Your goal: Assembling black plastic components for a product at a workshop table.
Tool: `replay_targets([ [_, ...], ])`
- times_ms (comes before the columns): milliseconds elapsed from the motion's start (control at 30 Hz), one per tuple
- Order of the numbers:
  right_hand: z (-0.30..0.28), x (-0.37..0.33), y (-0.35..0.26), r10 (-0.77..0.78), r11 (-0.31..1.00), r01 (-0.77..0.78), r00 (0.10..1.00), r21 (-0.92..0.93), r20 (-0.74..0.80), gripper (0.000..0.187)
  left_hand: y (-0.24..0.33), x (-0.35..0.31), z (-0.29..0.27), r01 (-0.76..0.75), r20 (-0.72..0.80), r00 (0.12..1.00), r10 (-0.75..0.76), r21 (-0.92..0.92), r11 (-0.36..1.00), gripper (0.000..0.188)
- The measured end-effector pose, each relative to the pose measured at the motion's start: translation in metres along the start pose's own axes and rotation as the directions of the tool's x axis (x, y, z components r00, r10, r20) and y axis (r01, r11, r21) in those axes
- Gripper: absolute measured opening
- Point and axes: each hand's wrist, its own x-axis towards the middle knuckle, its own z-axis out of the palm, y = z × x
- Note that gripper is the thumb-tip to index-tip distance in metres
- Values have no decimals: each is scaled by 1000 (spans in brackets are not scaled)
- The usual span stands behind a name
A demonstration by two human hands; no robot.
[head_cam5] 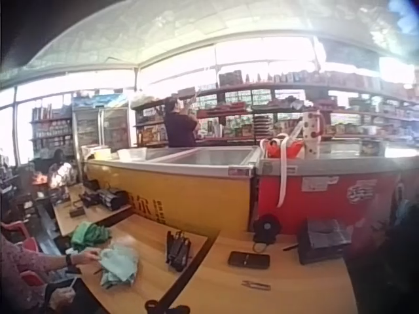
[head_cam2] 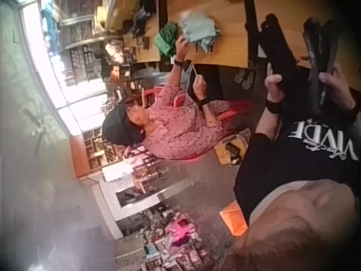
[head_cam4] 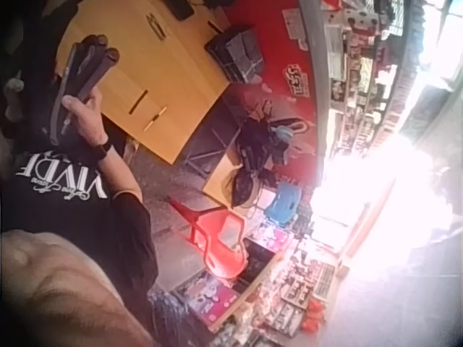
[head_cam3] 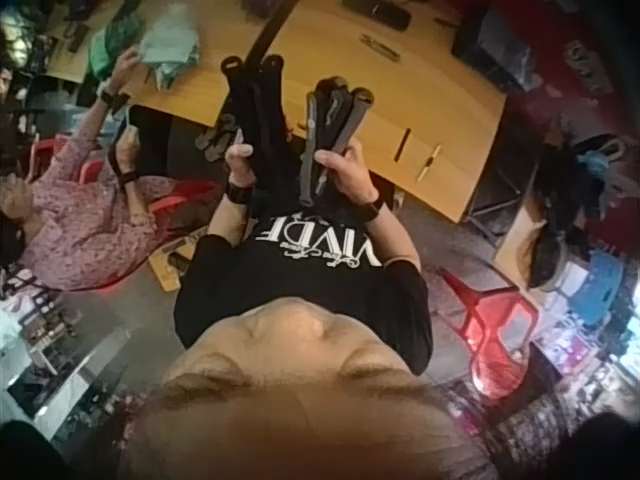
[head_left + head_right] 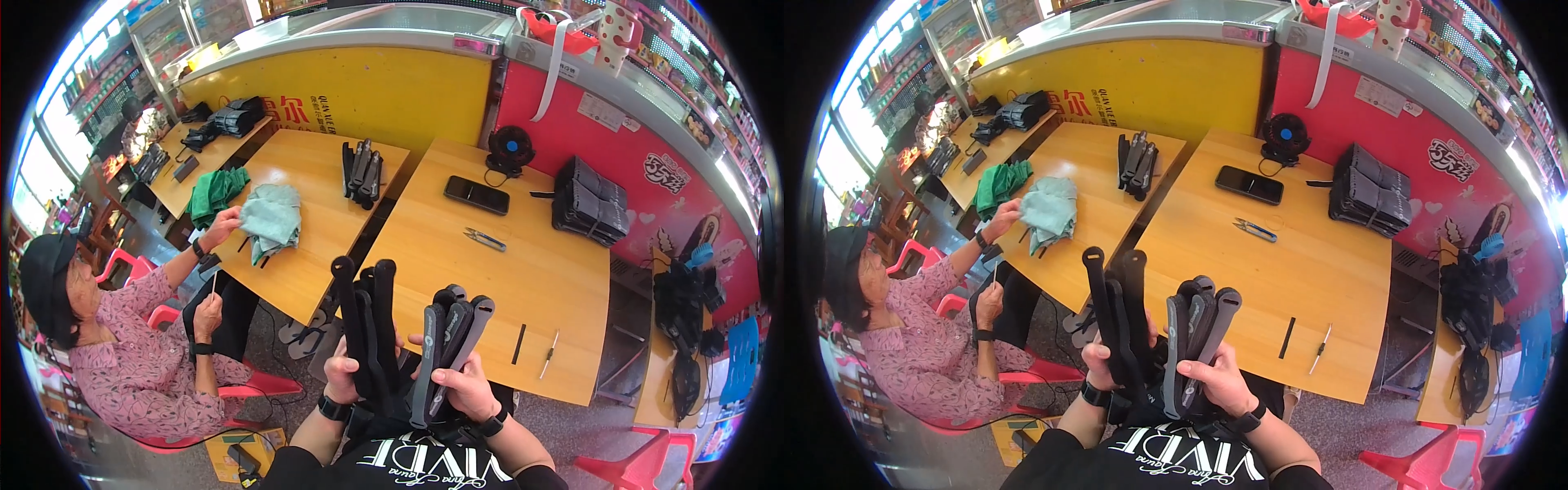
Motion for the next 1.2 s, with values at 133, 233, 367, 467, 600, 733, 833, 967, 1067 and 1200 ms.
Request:
replay_targets([
  [133,0,-6,4,19,999,-21,999,35,50,68,-3,-12,17,134,-8,991,-134,40,990,88],
  [233,-9,-12,7,56,988,-77,987,136,150,52,0,-18,27,160,30,987,-161,14,987,91],
  [367,-6,-12,11,31,988,-52,988,143,149,51,-4,-23,18,142,46,989,-142,5,990,94],
  [467,-2,-14,10,15,988,-37,989,148,147,52,-7,-25,17,169,39,985,-168,-37,985,95],
  [600,-1,-16,15,3,997,-9,997,81,81,61,-6,-25,18,162,51,986,-159,-58,985,96],
  [733,2,-22,3,-49,999,49,997,-8,55,69,-4,-23,11,151,67,987,-147,-64,986,92],
  [833,8,-23,-11,-115,992,121,981,-33,154,64,-7,-22,4,187,115,978,-172,-139,972,88],
  [967,19,-18,-10,-142,986,151,982,-72,123,59,-8,-24,-11,203,153,972,-181,-141,969,88],
  [1067,0,-17,-7,-146,989,148,977,-6,156,57,-7,-17,-15,105,215,973,-82,-96,990,88],
  [1200,-7,-18,0,-209,976,209,978,61,-16,46,9,-16,13,-111,-100,990,101,-109,988,80],
])
